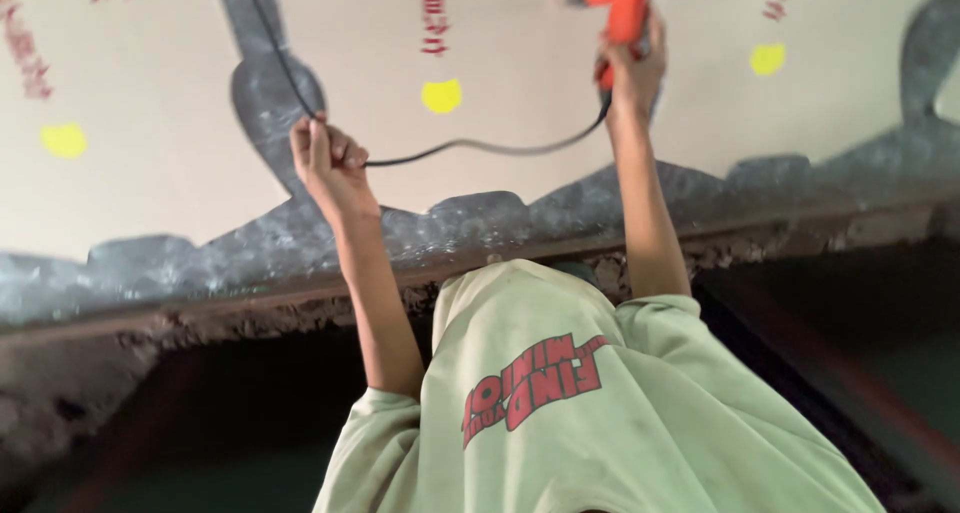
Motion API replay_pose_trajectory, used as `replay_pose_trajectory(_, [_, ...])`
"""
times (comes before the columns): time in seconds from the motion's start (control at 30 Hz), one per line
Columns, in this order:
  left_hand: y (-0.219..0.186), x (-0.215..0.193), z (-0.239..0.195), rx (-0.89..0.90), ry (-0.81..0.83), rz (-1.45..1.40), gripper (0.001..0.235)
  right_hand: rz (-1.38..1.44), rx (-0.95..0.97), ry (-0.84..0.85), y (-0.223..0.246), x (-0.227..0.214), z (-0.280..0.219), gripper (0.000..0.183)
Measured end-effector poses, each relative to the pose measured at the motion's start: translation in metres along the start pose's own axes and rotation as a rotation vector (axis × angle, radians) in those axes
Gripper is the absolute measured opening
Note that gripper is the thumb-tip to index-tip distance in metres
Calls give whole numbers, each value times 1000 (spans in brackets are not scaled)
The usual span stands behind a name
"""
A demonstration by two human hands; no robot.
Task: The person uses a red heat gun to apply heat to a white surface with red and yellow markings. They move the heat gun back and forth along the surface while holding the power cord with the other hand. The task continues throughout the clip without visible completion.
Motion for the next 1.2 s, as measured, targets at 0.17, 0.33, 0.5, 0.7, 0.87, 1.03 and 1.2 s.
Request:
replay_pose_trajectory(0.17, [36,27,-48,-99,83,47,13,-25,254,-82,20,-112,-82,68])
replay_pose_trajectory(0.33, [79,67,-103,-119,195,125,16,373,379,-197,41,-217,-118,54])
replay_pose_trajectory(0.5, [135,109,-170,-143,231,67,16,453,312,-308,67,-329,-81,63])
replay_pose_trajectory(0.7, [239,152,-217,79,177,-35,21,254,229,-177,78,-435,54,72])
replay_pose_trajectory(0.87, [349,182,-213,73,105,-115,20,100,242,7,82,-464,164,76])
replay_pose_trajectory(1.03, [410,218,-231,145,29,62,26,-78,201,266,110,-444,210,74])
replay_pose_trajectory(1.2, [469,213,-242,231,-65,275,25,-190,183,450,114,-433,226,74])
Point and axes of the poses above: each hand's wrist, its own z-axis towards the middle knuckle, its own x-axis out of the palm, y = z × x, the point moved 3 cm from there along z, towards the middle knuckle, and after that the axes turned 11 degrees about -y, right-handed, at the moved point
